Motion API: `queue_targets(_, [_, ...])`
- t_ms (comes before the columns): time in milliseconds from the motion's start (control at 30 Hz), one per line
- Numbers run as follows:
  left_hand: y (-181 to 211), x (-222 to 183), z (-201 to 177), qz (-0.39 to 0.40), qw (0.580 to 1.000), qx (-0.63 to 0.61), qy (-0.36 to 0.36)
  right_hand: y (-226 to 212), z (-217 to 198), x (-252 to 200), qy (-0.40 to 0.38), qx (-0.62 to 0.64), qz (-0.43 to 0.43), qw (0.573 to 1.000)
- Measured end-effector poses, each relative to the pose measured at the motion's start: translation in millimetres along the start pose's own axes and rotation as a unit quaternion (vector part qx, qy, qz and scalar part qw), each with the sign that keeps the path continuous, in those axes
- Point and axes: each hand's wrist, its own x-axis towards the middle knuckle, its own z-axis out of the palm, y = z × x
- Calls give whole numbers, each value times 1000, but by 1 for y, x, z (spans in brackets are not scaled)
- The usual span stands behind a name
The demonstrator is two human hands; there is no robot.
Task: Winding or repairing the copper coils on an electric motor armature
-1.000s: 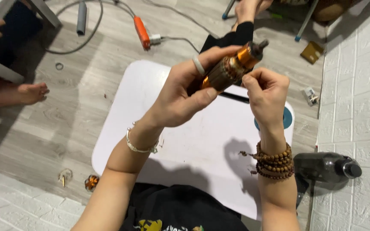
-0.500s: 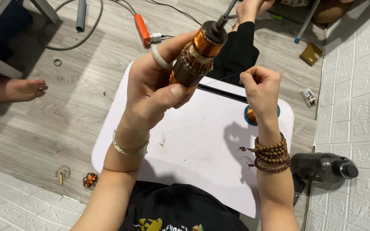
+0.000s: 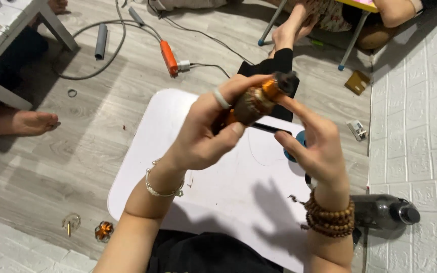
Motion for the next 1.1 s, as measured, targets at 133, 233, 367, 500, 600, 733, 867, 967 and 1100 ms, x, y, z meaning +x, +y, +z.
queue_targets(133, [-2,3,18,-10,999,43,-21,-26,30,-24,51,221,-24,974])
queue_targets(233, [7,3,21,-38,998,46,-28,-37,32,-29,133,160,55,976])
queue_targets(367, [2,5,25,-38,997,59,-24,-42,30,-28,164,193,49,966])
queue_targets(500, [-9,4,26,-46,998,1,-42,-37,27,-30,203,129,20,970])
queue_targets(600, [-14,1,27,-68,994,-61,-54,-27,26,-33,213,166,4,963])
queue_targets(733, [-23,-2,28,-73,989,-115,-62,-24,25,-32,204,240,1,949])
queue_targets(867, [-24,-4,25,-113,975,-178,-66,-23,21,-34,198,216,13,956])
queue_targets(967, [-28,-4,26,-108,978,-160,-82,-23,19,-34,212,198,44,956])
queue_targets(1100, [-32,-3,25,-105,980,-151,-81,-23,17,-34,212,161,22,964])
